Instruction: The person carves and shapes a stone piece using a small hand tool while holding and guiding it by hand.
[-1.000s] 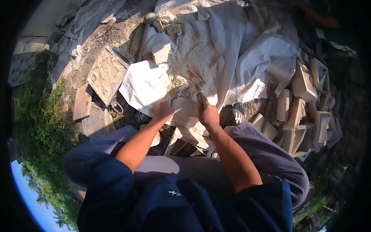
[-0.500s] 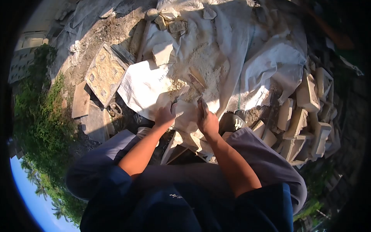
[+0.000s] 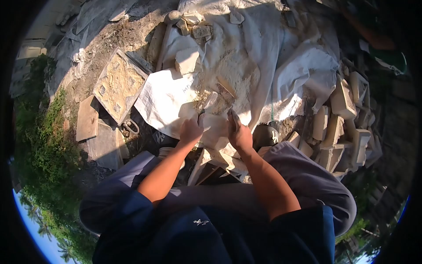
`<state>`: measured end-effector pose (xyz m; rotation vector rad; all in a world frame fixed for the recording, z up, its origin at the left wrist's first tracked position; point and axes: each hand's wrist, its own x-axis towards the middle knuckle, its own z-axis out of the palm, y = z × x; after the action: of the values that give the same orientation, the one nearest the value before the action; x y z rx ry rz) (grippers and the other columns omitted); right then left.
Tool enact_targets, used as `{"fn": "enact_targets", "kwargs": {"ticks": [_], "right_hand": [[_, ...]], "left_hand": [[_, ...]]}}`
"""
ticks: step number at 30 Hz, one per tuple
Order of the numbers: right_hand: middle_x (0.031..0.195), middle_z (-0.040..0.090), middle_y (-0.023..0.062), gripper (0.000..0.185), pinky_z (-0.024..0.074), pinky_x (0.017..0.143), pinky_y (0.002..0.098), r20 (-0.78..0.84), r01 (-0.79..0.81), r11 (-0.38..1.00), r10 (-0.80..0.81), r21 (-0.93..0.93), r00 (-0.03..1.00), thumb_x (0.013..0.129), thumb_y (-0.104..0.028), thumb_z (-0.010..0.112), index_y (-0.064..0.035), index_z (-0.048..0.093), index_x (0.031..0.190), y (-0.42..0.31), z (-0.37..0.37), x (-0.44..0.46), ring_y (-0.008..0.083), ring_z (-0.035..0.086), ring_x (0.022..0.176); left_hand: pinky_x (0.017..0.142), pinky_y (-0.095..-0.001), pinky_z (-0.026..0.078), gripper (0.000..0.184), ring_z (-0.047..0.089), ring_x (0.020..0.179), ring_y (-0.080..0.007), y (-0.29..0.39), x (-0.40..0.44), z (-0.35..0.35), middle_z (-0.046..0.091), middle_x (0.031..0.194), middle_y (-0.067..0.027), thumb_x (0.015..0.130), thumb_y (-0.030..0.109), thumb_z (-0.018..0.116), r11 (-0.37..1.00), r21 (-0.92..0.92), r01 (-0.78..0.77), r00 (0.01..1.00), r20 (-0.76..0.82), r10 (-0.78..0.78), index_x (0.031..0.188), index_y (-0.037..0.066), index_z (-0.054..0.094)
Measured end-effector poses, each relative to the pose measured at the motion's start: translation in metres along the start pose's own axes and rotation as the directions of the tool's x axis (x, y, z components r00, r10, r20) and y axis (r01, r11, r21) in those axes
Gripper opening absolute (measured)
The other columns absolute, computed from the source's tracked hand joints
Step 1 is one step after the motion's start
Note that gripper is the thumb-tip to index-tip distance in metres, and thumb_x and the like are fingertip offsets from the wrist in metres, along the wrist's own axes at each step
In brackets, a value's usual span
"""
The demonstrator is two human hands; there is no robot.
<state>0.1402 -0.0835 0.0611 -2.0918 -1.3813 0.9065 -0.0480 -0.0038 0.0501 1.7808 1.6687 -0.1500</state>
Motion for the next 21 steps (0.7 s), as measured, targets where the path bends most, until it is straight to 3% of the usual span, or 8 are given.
{"fn": "enact_targets", "kwargs": {"ticks": [1,2,4,7,13,15,19,21], "right_hand": [[0.112,0.068,0.0212,0.041,0.0554,0.079,0.0482,0.056,-0.073,0.997,0.074,-0.018,0.996,0.097,-0.019,0.057,-0.0125,0.054,0.137,-0.003,-0.002,0.0,0.0446,0.065,0.097],[0.112,0.068,0.0215,0.04,0.0551,0.08,0.0475,0.045,-0.019,0.998,0.021,-0.057,0.999,0.097,-0.019,0.057,-0.0117,0.054,0.136,-0.001,0.0,0.001,0.045,0.065,0.098],[0.112,0.068,0.0213,0.04,0.055,0.08,0.0472,0.045,-0.033,0.999,0.035,-0.04,0.998,0.097,-0.019,0.056,-0.0119,0.054,0.137,0.002,-0.001,0.001,0.0447,0.065,0.099],[0.109,0.069,0.022,0.041,0.0543,0.079,0.0495,0.007,-0.022,1.0,0.022,-0.002,1.0,0.096,-0.019,0.057,-0.0151,0.055,0.137,-0.005,0.0,0.001,0.045,0.066,0.095],[0.107,0.069,0.0233,0.042,0.0541,0.078,0.051,-0.123,0.095,0.994,-0.087,0.058,0.989,0.095,-0.02,0.058,-0.016,0.056,0.137,0.011,0.016,-0.002,0.045,0.066,0.092],[0.106,0.069,0.0235,0.042,0.0541,0.078,0.0508,-0.171,0.12,0.99,-0.106,0.074,0.98,0.095,-0.019,0.058,-0.0153,0.055,0.137,0.005,0.02,-0.006,0.0449,0.066,0.092],[0.101,0.07,0.0237,0.041,0.0535,0.077,0.0526,-0.098,-0.024,1.0,0.026,0.02,0.995,0.096,-0.022,0.058,-0.0147,0.054,0.137,0.005,0.019,-0.007,0.0463,0.066,0.09],[0.101,0.069,0.0239,0.04,0.053,0.078,0.0534,-0.098,0.008,0.998,-0.003,0.055,0.995,0.097,-0.024,0.058,-0.0155,0.054,0.136,0.001,0.013,-0.003,0.0466,0.065,0.091]], "left_hand": [[0.078,-0.0528,0.055,0.051,0.07,0.081,-0.0457,0.0,-0.002,-0.001,0.07,0.083,-0.0273,0.099,0.048,0.049,0.999,-0.025,-0.03,0.996,-0.084,0.027,0.102,0.002,0.07],[0.078,-0.0528,0.055,0.051,0.07,0.081,-0.0457,-0.005,-0.002,0.0,0.07,0.083,-0.0273,0.099,0.048,0.049,0.999,-0.032,-0.036,0.996,-0.082,0.033,0.102,0.002,0.07],[0.078,-0.053,0.055,0.046,0.069,0.083,-0.0457,-0.014,0.004,0.0,0.07,0.083,-0.0271,0.099,0.046,0.051,0.987,0.051,-0.151,0.988,0.024,0.15,0.106,0.004,0.067],[0.081,-0.0528,0.054,0.044,0.069,0.088,-0.046,-0.003,0.001,-0.009,0.07,0.086,-0.0272,0.096,0.046,0.057,0.994,-0.105,-0.034,0.999,0.012,0.036,0.103,0.004,0.067],[0.083,-0.052,0.054,0.048,0.068,0.09,-0.0462,-0.015,0.006,0.019,0.07,0.088,-0.0273,0.091,0.045,0.065,0.996,-0.029,-0.087,0.996,-0.023,0.087,0.101,-0.001,0.07],[0.083,-0.0521,0.054,0.046,0.068,0.09,-0.0463,-0.011,0.007,0.013,0.071,0.088,-0.027,0.09,0.045,0.066,0.998,-0.058,-0.029,0.998,0.047,0.032,0.096,-0.001,0.07],[0.081,-0.0524,0.055,0.045,0.069,0.089,-0.0459,-0.005,-0.009,0.006,0.07,0.087,-0.0293,0.093,0.044,0.062,0.995,-0.097,0.002,0.998,-0.066,-0.008,0.092,-0.001,0.071],[0.079,-0.0532,0.055,0.047,0.069,0.086,-0.0466,-0.011,-0.009,0.005,0.069,0.082,-0.0294,0.096,0.044,0.057,0.991,-0.055,-0.124,0.988,-0.101,0.118,0.094,-0.001,0.071]]}}
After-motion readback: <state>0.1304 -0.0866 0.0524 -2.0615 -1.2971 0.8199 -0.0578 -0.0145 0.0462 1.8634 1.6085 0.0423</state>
